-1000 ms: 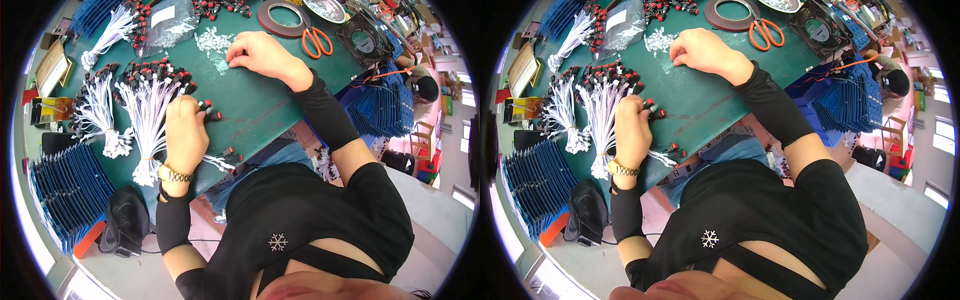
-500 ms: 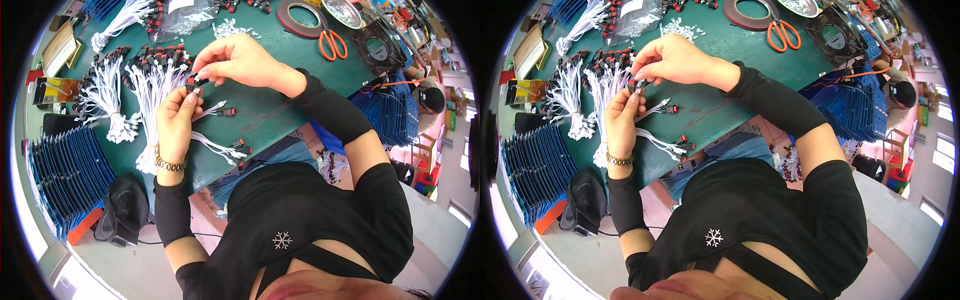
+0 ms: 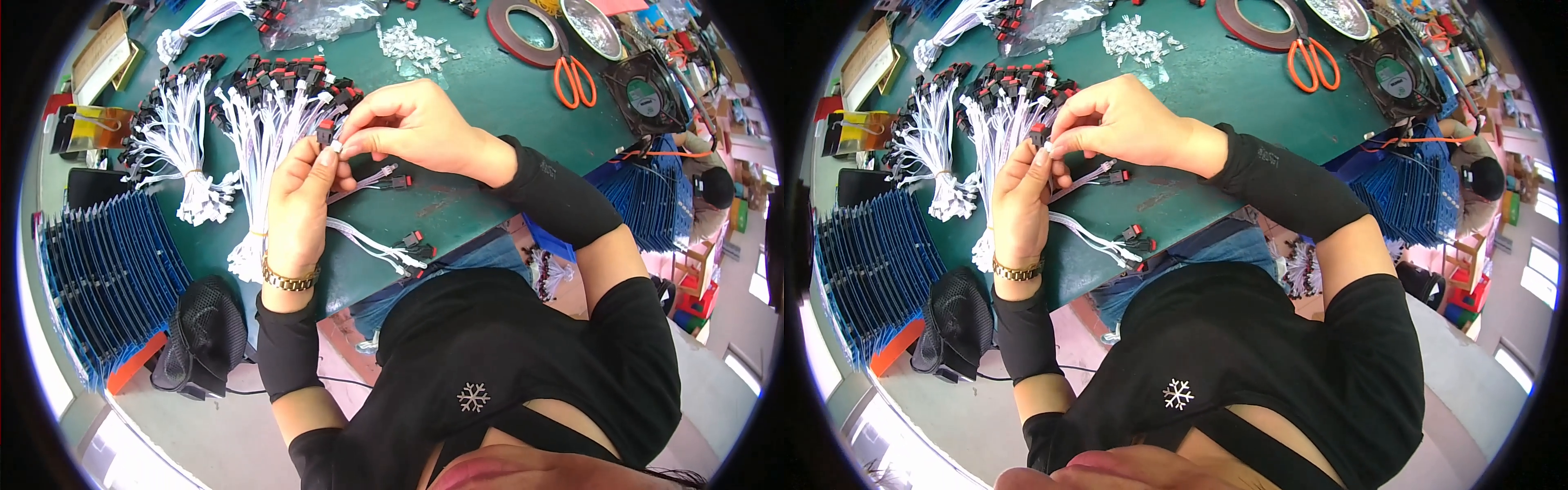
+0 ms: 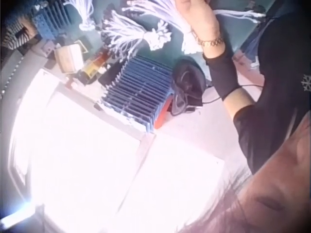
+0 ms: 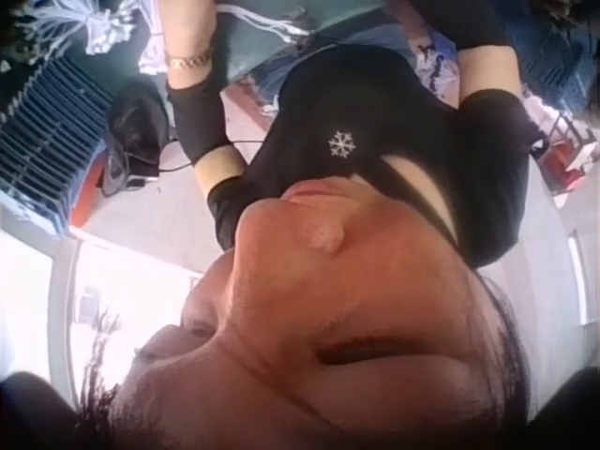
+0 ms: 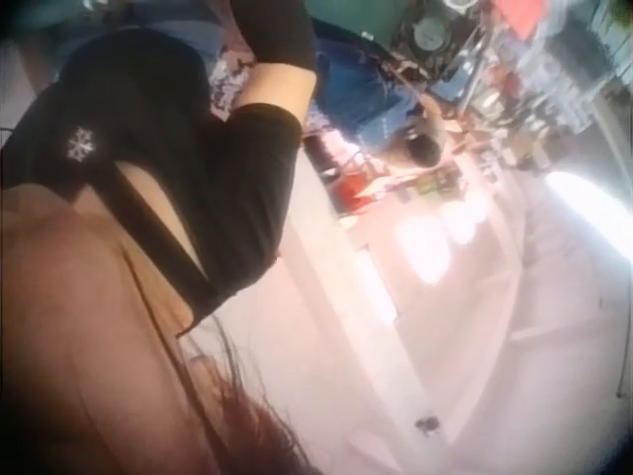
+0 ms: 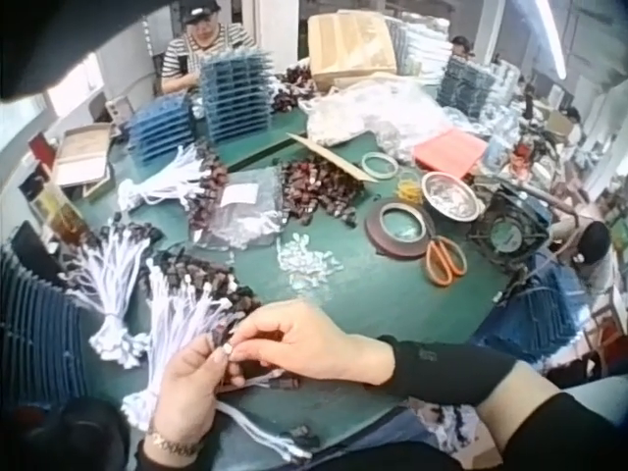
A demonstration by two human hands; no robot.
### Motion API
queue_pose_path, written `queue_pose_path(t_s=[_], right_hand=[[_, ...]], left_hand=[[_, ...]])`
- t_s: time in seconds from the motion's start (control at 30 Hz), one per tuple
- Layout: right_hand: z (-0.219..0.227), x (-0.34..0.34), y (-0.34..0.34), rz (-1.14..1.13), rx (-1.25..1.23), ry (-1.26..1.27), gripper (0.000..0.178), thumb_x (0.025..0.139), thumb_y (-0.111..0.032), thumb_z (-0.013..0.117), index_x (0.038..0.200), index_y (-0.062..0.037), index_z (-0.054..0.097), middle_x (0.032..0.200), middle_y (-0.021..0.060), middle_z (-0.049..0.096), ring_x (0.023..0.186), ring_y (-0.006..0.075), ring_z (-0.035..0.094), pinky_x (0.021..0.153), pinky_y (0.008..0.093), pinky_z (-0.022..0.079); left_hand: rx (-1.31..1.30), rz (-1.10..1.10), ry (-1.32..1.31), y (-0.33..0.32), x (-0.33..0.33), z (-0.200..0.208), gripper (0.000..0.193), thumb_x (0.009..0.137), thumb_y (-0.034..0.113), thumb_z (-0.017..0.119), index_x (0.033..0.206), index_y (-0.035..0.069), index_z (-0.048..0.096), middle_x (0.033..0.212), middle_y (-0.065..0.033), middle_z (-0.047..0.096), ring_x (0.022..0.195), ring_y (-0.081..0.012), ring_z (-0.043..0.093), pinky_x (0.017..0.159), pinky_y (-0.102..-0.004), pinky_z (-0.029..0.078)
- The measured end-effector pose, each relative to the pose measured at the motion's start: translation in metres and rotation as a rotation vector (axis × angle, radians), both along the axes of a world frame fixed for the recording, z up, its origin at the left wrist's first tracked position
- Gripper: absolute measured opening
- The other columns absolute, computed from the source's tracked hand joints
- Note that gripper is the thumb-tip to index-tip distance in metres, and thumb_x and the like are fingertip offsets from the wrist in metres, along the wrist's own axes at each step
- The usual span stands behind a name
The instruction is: The person assembles electronic wiring harnesses by attaching plastic connectors to the ends of wires by hand.
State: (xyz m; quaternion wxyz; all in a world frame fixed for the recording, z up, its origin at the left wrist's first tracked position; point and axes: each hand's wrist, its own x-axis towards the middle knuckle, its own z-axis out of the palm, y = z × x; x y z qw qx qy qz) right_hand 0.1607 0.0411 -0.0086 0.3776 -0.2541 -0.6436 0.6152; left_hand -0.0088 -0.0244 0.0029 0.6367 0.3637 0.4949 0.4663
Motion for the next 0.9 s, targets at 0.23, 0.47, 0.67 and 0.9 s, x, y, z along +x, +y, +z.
queue_pose_path(t_s=[0.23,0.47,0.67,0.9], right_hand=[[0.0085,0.0051,-0.0045,-0.055,-0.068,-0.046,0.009,0.085,-0.004,0.061,0.091,0.0018,0.066,0.080,0.0060,0.066,0.059,0.0075,0.059,0.051,0.0194,0.047],[0.0066,0.0017,-0.0045,-0.078,-0.015,-0.102,0.011,0.087,-0.007,0.059,0.091,0.0018,0.065,0.071,0.0045,0.062,0.052,0.0051,0.053,0.046,0.0178,0.042],[0.0085,0.0005,-0.0064,-0.119,0.009,-0.126,0.011,0.087,-0.008,0.060,0.091,0.0011,0.065,0.068,0.0030,0.061,0.053,0.0045,0.052,0.047,0.0169,0.040],[0.0005,-0.0020,-0.0063,-0.158,0.098,-0.049,0.014,0.085,-0.011,0.065,0.090,0.0013,0.067,0.071,0.0026,0.063,0.060,0.0045,0.055,0.052,0.0178,0.043]], left_hand=[[-0.044,-0.027,0.103,-0.0027,-0.0009,0.0034,0.012,0.093,0.013,0.050,0.088,0.003,0.056,0.078,-0.0011,0.058,0.066,-0.0049,0.052,0.062,-0.0173,0.044],[-0.005,0.008,-0.043,-0.0029,-0.0009,0.0008,0.011,0.093,0.011,0.050,0.089,0.003,0.055,0.083,-0.0026,0.060,0.069,-0.0055,0.053,0.064,-0.0190,0.046],[0.015,0.015,-0.038,-0.0028,-0.0004,0.0021,0.010,0.092,0.011,0.051,0.090,0.002,0.055,0.084,-0.0028,0.060,0.071,-0.0060,0.053,0.065,-0.0195,0.046],[0.039,-0.004,-0.076,-0.0024,0.0007,0.0027,0.010,0.092,0.012,0.052,0.090,0.002,0.055,0.084,-0.0021,0.059,0.071,-0.0061,0.053,0.065,-0.0201,0.045]])
